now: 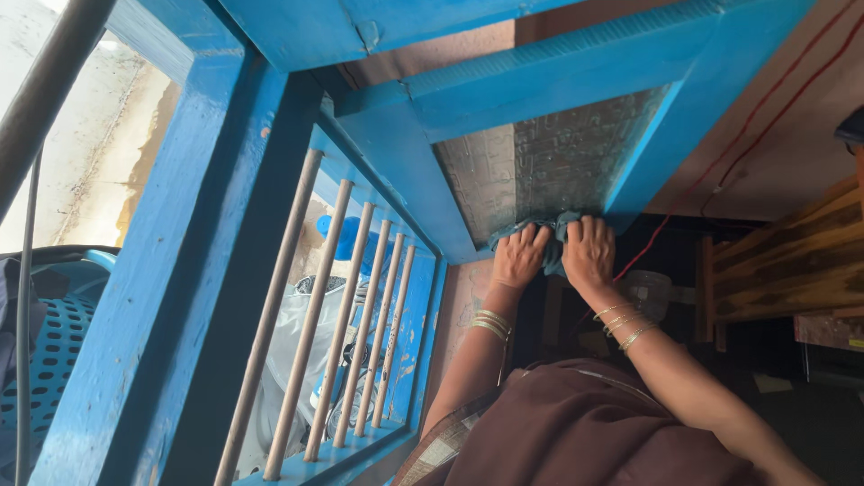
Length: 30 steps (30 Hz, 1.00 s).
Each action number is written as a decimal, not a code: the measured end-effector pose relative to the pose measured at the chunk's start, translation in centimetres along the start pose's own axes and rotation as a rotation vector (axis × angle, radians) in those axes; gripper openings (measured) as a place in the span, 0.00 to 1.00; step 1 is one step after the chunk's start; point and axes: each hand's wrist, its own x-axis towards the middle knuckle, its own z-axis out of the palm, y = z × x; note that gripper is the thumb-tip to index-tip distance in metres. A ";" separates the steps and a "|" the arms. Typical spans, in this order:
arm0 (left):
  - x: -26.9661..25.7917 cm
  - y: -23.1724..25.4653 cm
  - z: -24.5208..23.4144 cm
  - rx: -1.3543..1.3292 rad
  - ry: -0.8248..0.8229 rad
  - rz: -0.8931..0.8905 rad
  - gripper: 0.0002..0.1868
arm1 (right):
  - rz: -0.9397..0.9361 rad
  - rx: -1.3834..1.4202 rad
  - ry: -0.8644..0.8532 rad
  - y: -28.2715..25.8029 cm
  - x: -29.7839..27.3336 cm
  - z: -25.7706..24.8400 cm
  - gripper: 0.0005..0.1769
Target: The person wipes the textured glass panels and blue painted frame of a window using a dark cloth. They clean the upper and lower panes and the surrounding frame, moving the cloth across the surfaces in repeated strokes.
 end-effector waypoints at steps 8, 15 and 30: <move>9.8 0.5 -7.3 0.099 0.278 0.044 0.15 | 0.011 0.177 0.490 -2.4 8.3 -9.0 0.15; 17.9 2.1 -14.9 -0.048 0.463 0.004 0.16 | -0.107 0.103 0.668 -1.2 14.0 -14.3 0.14; 2.6 2.1 -0.1 -0.041 -0.056 0.062 0.23 | 0.130 0.136 0.112 1.5 0.4 -1.3 0.24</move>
